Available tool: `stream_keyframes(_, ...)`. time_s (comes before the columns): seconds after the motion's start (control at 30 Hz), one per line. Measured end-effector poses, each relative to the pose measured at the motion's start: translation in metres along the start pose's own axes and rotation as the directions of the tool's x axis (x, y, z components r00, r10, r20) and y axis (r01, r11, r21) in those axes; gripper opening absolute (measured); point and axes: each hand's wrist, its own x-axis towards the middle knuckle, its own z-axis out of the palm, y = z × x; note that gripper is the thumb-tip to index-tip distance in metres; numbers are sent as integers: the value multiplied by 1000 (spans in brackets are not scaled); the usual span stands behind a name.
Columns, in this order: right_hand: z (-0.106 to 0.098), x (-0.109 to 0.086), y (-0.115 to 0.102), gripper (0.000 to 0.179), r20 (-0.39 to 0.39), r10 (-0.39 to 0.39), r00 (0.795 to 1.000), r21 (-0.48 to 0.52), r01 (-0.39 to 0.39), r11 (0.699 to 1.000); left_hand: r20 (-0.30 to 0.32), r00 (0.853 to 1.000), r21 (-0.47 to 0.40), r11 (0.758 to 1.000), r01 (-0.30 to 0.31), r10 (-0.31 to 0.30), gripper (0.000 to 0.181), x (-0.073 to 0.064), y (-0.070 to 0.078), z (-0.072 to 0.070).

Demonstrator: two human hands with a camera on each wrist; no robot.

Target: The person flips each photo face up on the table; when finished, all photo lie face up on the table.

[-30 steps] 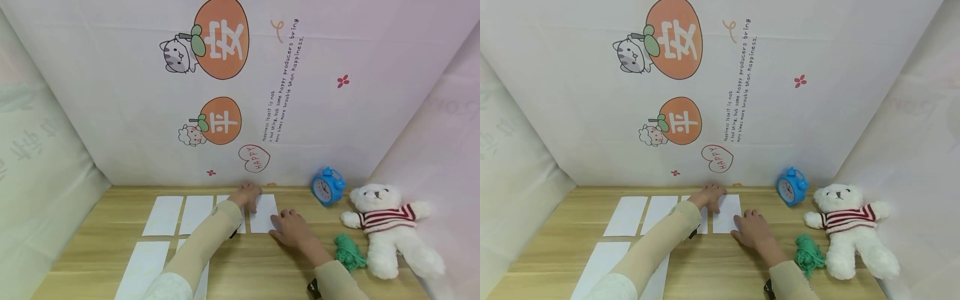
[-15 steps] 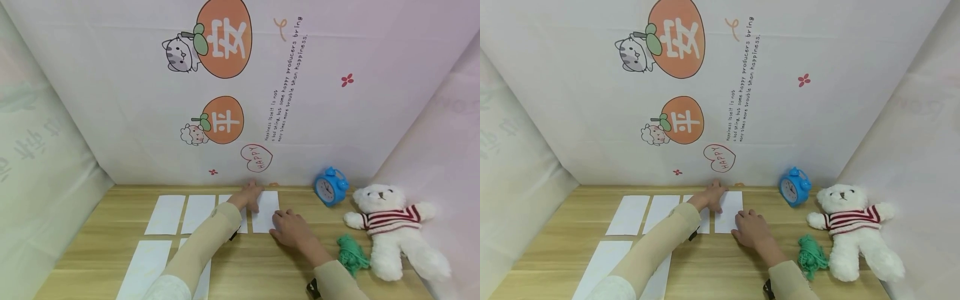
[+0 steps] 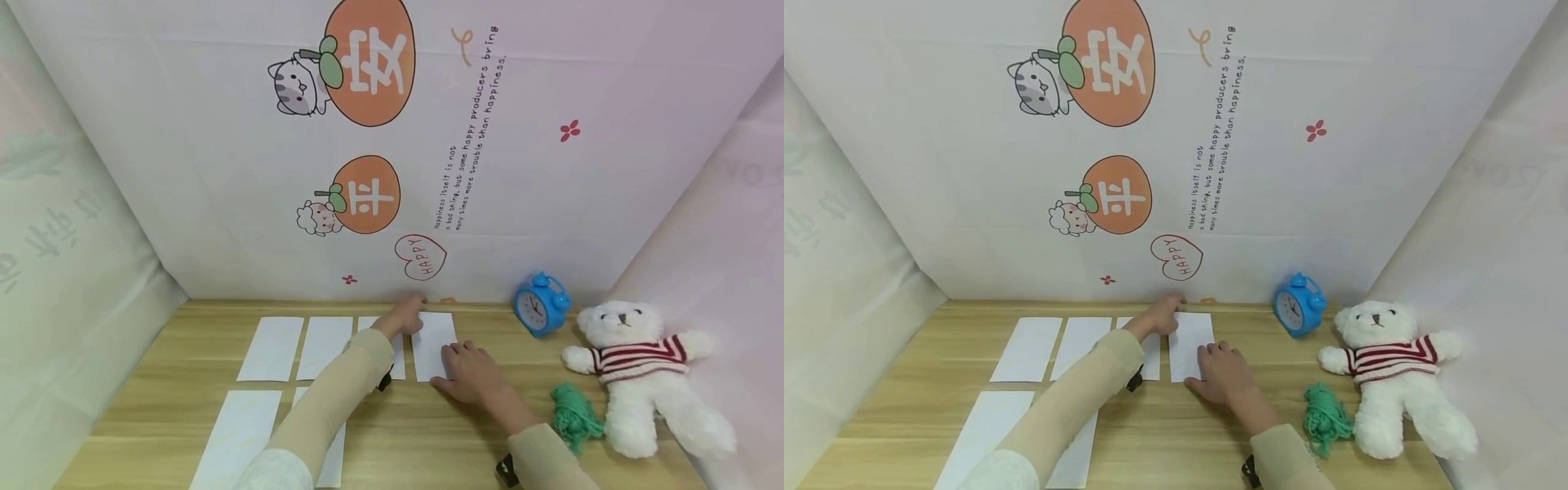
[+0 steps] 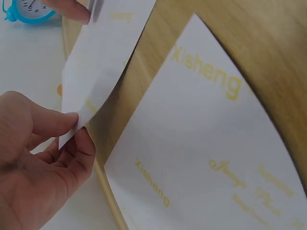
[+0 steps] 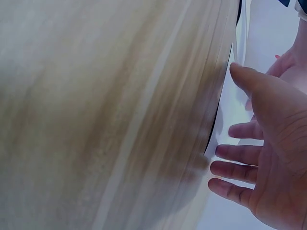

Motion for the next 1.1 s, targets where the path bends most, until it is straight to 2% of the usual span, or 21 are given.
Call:
stream_keyframes(0.17, 2, -1, -2, 74, -19, -3, 1000, 36, 3, 999, -52, 999, -153, 988, -14, 6, 56, 3, -3, -2)
stream_keyframes(0.37, 4, -2, -2, 83, -12, -7, 1000, 102, 8, 995, -138, 990, -230, 972, -39, 7, 47, 8, -5, -1)
stream_keyframes(0.5, 2, -1, -2, 80, -62, -65, 996, 139, 74, 988, -187, 982, -316, 947, -54, -7, 40, 9, -5, -3)
stream_keyframes(0.67, -3, 2, -2, 74, -91, -137, 986, 163, 151, 975, -218, 975, -380, 923, -56, -31, 37, 11, -3, -7)
stream_keyframes(0.73, -6, 2, -2, 70, -94, -162, 982, 170, 177, 969, -218, 975, -424, 904, -50, -48, 35, 12, -2, -8)
stream_keyframes(0.77, -7, 2, -2, 68, -96, -171, 981, 176, 185, 967, -213, 975, -458, 888, -47, -58, 35, 12, -2, -8)
stream_keyframes(0.83, -10, 2, -2, 66, -105, -178, 978, 197, 196, 961, -183, 980, -558, 829, -36, -81, 35, 13, -2, -8)
stream_keyframes(0.97, -14, 0, 0, 73, -89, -160, 983, 250, 177, 952, -100, 989, -747, 665, 0, -113, 37, 12, -2, -7)
stream_keyframes(1.0, -15, -1, 0, 76, -79, -159, 984, 262, 174, 949, -84, 990, -775, 632, 8, -115, 38, 11, -2, -7)
stream_keyframes(1.03, -16, -2, 1, 78, -70, -160, 985, 269, 173, 948, -76, 991, -788, 615, 10, -114, 39, 11, -2, -7)
stream_keyframes(1.1, -17, -2, 1, 82, -54, -168, 984, 278, 176, 944, -70, 991, -796, 605, 11, -111, 41, 10, -1, -7)
